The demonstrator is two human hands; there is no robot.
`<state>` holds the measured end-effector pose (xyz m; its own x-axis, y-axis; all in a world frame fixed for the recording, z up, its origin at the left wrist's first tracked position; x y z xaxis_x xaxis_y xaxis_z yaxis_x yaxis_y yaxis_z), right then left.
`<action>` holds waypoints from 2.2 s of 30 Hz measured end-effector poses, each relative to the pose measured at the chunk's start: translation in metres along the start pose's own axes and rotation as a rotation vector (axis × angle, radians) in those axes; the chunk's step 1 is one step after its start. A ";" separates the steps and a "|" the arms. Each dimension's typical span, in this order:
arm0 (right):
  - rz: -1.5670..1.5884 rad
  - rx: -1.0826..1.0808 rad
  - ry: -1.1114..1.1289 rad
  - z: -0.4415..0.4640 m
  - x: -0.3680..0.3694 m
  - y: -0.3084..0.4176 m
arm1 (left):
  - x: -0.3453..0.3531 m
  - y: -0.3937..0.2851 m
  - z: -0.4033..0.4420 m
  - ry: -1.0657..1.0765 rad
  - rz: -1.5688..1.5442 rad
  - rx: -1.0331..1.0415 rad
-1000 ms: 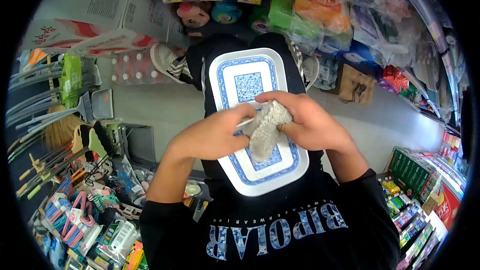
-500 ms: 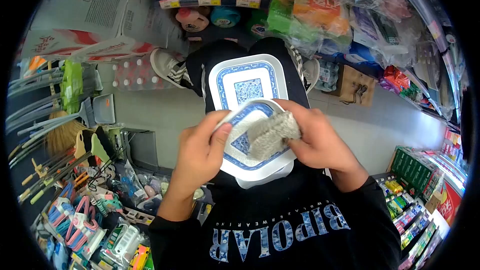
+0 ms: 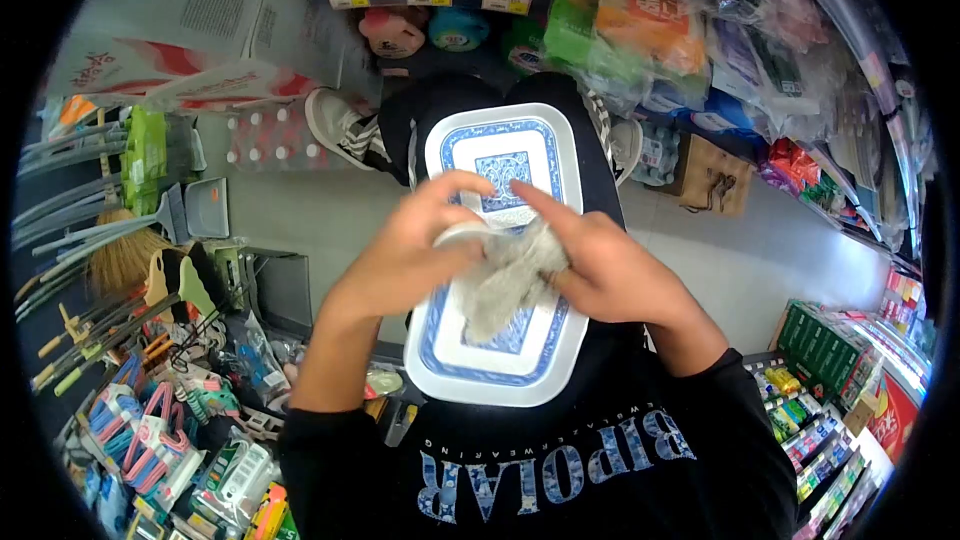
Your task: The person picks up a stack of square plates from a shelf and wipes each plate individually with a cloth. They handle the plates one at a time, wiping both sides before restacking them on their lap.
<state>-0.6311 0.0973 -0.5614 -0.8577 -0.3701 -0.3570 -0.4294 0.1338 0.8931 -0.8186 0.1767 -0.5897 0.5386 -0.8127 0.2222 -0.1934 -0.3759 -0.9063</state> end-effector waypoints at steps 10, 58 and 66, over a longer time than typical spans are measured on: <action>-0.058 0.032 -0.282 -0.018 -0.011 -0.001 | 0.030 0.002 -0.049 -0.548 0.161 0.193; -0.374 -0.441 -0.139 -0.018 0.043 0.048 | 0.063 0.029 -0.029 -0.381 -1.102 0.301; -0.632 -0.394 -0.289 0.023 0.001 0.053 | 0.092 0.030 -0.022 -0.363 -0.969 0.132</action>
<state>-0.6612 0.1247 -0.5208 -0.5474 -0.0072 -0.8368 -0.7738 -0.3766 0.5094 -0.7930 0.0810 -0.5881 0.6336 0.0019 0.7737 0.5327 -0.7263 -0.4344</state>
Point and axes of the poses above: each hand's wrist, its own z-axis towards the middle knuckle, its own x-axis out of the palm, y = z × x, the point moved 4 cm from there along z, towards the middle knuckle, and after that the axes turned 2 degrees about -z, right-handed, at the moved point
